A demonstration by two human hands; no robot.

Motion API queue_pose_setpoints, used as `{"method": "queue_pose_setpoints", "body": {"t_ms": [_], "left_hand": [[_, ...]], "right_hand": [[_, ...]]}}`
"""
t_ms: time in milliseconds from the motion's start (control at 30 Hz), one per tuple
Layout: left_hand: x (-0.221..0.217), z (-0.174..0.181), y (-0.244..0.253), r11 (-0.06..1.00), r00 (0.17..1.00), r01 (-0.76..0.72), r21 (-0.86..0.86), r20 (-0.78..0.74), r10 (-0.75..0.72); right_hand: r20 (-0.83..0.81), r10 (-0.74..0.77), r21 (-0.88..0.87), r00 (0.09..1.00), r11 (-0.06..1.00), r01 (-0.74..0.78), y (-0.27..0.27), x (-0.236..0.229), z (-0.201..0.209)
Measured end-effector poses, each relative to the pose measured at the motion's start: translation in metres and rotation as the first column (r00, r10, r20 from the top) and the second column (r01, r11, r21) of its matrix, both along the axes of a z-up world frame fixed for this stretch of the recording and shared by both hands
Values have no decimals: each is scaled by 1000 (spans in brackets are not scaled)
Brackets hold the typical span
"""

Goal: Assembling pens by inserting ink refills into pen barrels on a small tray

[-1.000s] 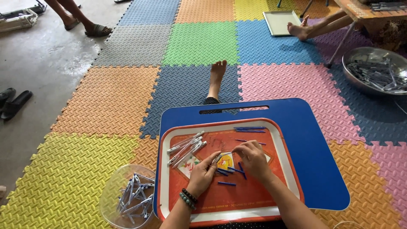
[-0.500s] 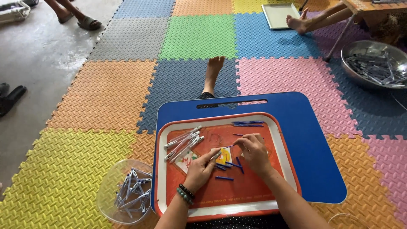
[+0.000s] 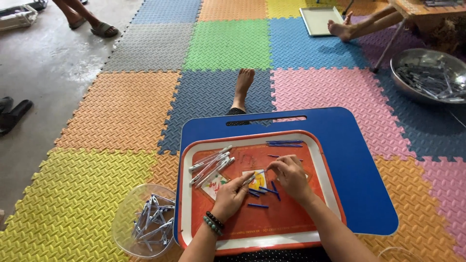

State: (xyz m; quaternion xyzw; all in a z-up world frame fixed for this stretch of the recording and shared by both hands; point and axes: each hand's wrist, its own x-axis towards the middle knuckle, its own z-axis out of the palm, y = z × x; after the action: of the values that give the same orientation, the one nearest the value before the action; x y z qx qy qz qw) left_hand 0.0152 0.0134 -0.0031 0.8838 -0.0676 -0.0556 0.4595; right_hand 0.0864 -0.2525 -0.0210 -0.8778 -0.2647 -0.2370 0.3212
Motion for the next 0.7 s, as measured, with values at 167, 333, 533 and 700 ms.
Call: {"method": "queue_pose_setpoints", "body": {"t_ms": [167,333,533,700], "left_hand": [[2,0,1,999,1000,11,43,2,-11],[10,3,1,1000,1000,0,24,25,-1],[7,1,1,999,998,22,23,56,-23],[3,2,1,999,999,38,8,12,-38]], "right_hand": [[-3,61,11,998,998,-61,9,-4,2],[82,48,42,995,998,-52,5,6,8],[-12,50,42,999,998,-49,5,3,6],[-13,38,13,999,999,-38,5,-1,2]]}}
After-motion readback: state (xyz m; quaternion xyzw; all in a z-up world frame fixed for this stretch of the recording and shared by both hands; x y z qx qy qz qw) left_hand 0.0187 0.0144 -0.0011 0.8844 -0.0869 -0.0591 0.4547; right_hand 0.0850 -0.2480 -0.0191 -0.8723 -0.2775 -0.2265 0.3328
